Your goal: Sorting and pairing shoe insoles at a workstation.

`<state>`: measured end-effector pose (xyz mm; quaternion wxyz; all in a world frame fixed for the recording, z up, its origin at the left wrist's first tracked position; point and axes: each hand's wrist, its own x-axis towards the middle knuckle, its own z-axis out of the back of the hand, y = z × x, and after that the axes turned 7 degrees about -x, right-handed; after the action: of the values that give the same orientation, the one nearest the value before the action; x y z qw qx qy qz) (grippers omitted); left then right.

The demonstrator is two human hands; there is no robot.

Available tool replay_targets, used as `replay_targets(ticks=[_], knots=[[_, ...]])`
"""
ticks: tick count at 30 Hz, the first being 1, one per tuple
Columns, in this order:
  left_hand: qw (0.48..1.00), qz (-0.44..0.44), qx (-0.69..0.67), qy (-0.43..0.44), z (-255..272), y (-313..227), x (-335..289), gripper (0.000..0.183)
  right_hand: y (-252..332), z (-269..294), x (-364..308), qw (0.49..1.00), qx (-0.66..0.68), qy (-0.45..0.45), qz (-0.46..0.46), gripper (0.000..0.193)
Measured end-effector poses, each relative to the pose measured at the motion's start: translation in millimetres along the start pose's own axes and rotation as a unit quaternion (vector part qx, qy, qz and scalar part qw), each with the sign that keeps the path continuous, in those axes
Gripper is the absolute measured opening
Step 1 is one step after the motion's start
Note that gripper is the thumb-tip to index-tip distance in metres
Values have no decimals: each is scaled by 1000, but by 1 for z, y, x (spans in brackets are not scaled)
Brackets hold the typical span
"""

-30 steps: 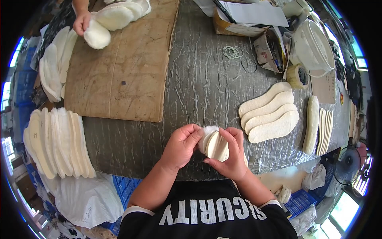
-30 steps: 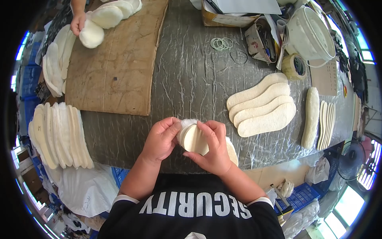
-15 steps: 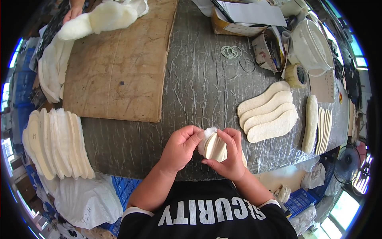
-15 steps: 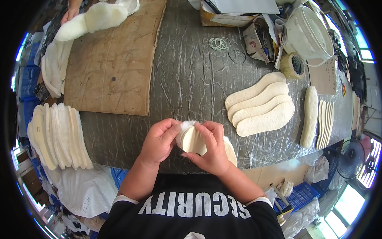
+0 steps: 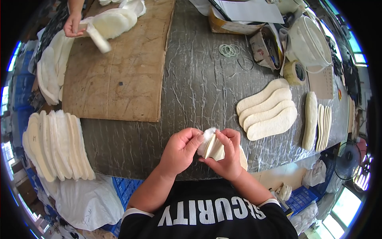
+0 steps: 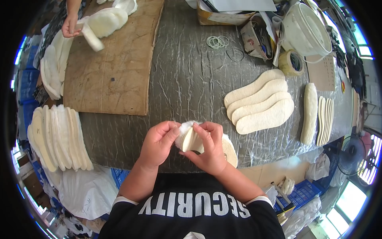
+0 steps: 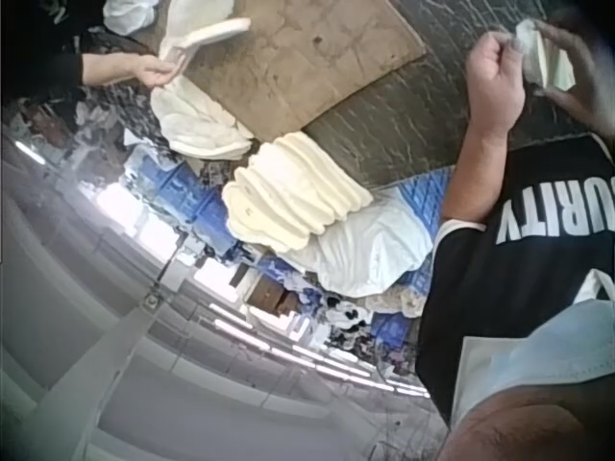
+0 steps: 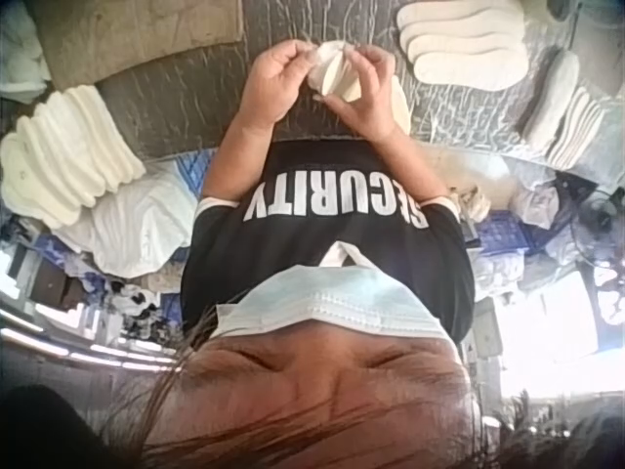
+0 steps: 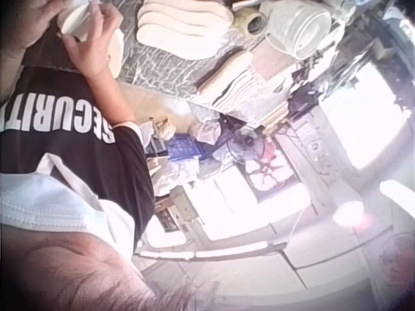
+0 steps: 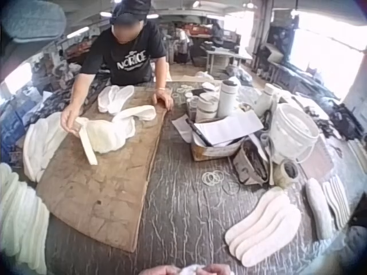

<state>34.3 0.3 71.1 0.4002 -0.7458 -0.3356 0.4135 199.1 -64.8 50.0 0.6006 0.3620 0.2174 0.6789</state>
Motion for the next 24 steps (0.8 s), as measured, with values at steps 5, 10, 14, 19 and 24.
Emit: replay_targets(ticks=[5,10,14,19,24], knots=[[999,12,-44,8,5,5,-7,18,1,-9,-4,1000,-12,-28,3,92],[996,-2,-81,43,12,3,-21,58,3,-24,-12,990,-31,-122,62,87],[995,-44,22,84,25,-1,-23,53,1,-35,-20,981,-44,-142,126,67],[992,-83,40,87,32,-3,-25,41,8,-39,-23,973,-72,-143,165,42],[999,23,-6,39,42,1,-29,19,12,-43,-29,971,-88,-108,197,41]])
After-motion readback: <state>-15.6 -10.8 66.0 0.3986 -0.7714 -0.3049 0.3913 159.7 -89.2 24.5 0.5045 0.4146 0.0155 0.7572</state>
